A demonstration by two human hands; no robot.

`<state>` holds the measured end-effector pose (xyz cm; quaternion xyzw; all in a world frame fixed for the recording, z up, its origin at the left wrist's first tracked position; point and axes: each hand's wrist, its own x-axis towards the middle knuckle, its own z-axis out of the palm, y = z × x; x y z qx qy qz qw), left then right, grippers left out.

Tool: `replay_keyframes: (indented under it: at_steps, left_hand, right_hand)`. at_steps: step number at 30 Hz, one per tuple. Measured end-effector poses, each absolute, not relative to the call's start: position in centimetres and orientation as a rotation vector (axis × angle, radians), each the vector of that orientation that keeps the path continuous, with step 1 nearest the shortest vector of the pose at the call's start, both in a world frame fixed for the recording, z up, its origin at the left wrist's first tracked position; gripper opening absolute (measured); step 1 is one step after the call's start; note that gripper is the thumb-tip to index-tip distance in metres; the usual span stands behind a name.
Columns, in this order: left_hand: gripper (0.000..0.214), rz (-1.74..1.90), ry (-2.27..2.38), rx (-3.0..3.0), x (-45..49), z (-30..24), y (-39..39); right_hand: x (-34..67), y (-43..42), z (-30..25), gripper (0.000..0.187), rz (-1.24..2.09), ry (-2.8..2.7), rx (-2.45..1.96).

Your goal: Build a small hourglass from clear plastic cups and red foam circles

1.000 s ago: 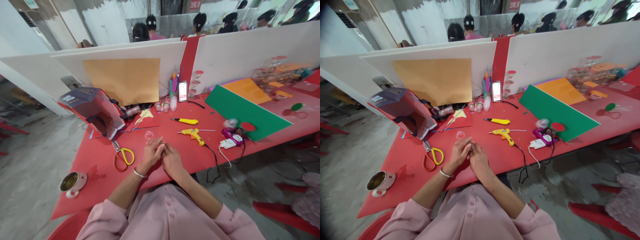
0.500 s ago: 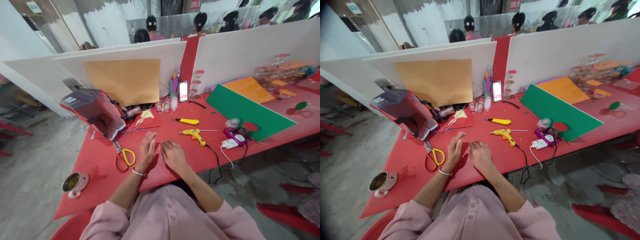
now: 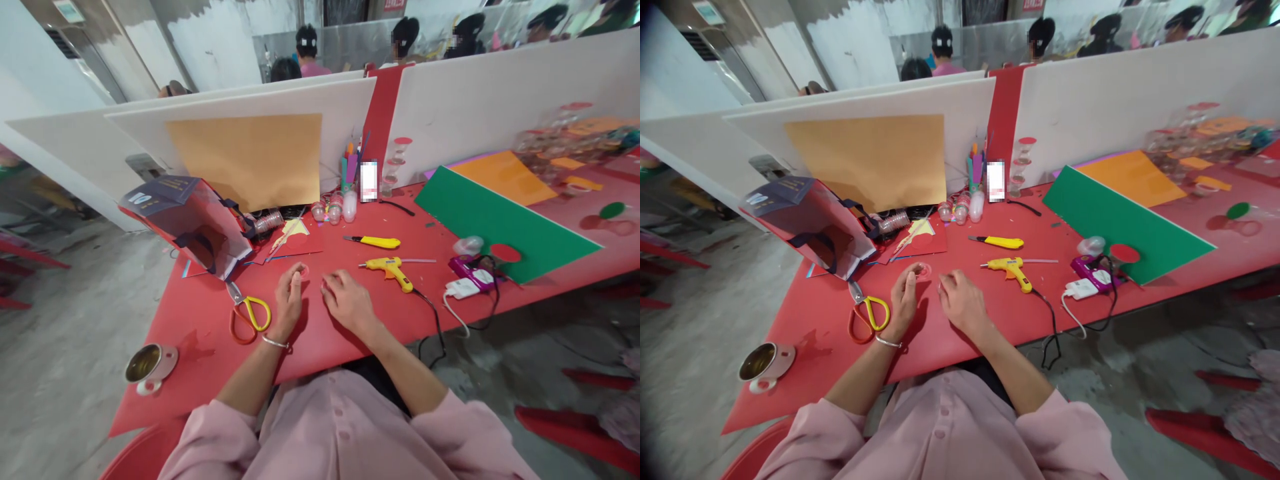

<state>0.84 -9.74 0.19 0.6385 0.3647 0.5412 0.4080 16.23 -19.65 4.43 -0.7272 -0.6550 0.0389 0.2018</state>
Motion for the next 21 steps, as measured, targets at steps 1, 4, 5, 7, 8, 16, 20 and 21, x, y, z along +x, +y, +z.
replay_keyframes:
  at_steps: [1, 4, 5, 7, 8, 16, 20, 21]
  left_hand:
    - [0.041, 1.367, 0.922, 1.598, 0.9, 0.2, -9.8]
    - [0.041, 1.358, 0.914, 1.577, 1.0, 0.1, -9.8]
    - [0.041, 1.354, 0.911, 1.576, 1.0, 0.2, -9.8]
    - [0.042, 1.350, 0.908, 1.570, 1.0, 0.3, -9.8]
    - [0.042, 1.350, 0.912, 1.564, 1.0, 0.3, -9.8]
    - [0.043, 1.332, 0.907, 1.550, 1.1, 0.4, -9.8]
    - [0.042, 1.336, 0.911, 1.540, 1.1, 0.3, -9.8]
    - [0.042, 1.336, 0.910, 1.542, 1.2, 0.3, -9.8]
  right_hand:
    - [16.2, -19.7, 4.2, 0.043, 0.149, -1.863, -2.034]
    - [16.2, -20.0, 3.4, 0.042, 0.208, -1.890, -2.004]
    - [16.2, -20.0, 3.1, 0.043, 0.179, -1.856, -1.985]
    - [16.3, -20.2, 2.8, 0.046, 0.128, -1.809, -1.954]
    - [16.3, -20.2, 2.8, 0.045, 0.135, -1.815, -1.949]
    - [16.1, -20.7, 2.9, 0.043, 0.164, -1.828, -1.875]
    - [16.1, -20.7, 2.2, 0.043, 0.216, -1.896, -1.966]
    - [16.1, -20.6, 2.1, 0.044, 0.203, -1.903, -1.986]
